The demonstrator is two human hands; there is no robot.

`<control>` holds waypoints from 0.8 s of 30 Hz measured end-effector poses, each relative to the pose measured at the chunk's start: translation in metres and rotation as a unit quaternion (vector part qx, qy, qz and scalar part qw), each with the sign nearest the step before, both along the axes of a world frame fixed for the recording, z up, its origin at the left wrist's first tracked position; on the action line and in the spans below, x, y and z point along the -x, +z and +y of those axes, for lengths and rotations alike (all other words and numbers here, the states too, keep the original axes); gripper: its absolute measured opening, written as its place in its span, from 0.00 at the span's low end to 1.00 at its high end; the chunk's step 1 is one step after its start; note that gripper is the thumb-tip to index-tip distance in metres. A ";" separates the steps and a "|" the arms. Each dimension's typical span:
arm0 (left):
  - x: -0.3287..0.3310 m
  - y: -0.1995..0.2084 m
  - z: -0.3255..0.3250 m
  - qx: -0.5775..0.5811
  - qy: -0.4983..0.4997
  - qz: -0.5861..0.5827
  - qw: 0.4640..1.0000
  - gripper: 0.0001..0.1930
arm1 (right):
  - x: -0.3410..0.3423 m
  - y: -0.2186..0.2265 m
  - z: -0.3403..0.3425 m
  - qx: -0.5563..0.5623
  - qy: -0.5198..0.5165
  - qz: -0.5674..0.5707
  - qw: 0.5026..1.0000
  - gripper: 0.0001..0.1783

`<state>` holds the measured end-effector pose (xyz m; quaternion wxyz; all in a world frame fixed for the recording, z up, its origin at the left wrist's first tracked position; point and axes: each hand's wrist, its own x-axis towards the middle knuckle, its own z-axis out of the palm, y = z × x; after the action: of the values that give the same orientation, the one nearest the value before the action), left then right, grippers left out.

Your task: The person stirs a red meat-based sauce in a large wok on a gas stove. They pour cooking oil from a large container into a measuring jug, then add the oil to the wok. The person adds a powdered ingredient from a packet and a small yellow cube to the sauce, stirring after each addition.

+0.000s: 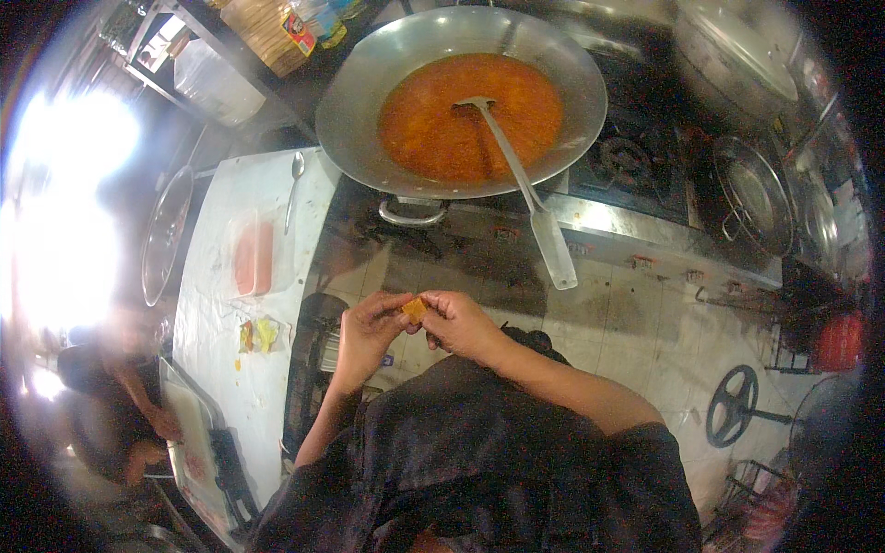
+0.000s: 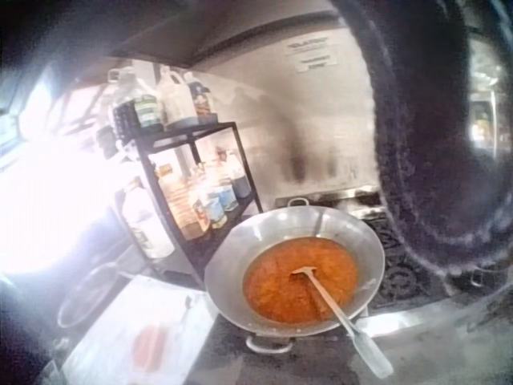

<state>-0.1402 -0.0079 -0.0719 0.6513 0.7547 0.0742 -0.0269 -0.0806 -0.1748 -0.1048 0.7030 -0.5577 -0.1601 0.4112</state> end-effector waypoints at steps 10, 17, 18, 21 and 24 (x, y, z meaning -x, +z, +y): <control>-0.002 -0.004 -0.006 0.021 0.042 0.005 0.999 0.10 | 0.006 -0.001 0.007 0.083 -0.085 -0.247 0.962 0.14; -0.001 -0.004 -0.006 0.046 0.048 -0.010 0.998 0.13 | 0.008 0.003 0.008 0.055 -0.119 -0.177 0.975 0.15; 0.000 -0.004 -0.007 0.034 0.054 -0.011 0.998 0.13 | 0.008 0.004 0.006 0.073 -0.122 -0.211 0.967 0.14; 0.001 -0.002 -0.010 -0.042 0.054 -0.008 0.998 0.13 | 0.006 0.008 0.003 0.108 -0.118 -0.274 0.948 0.11; 0.002 0.001 -0.015 -0.079 0.053 -0.026 0.995 0.11 | 0.006 0.011 0.003 0.107 -0.122 -0.312 0.936 0.10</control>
<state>-0.1424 -0.0225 -0.0711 0.5918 0.7993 0.0991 0.0334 -0.0869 -0.1720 -0.0941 0.5983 -0.7454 -0.2572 0.1423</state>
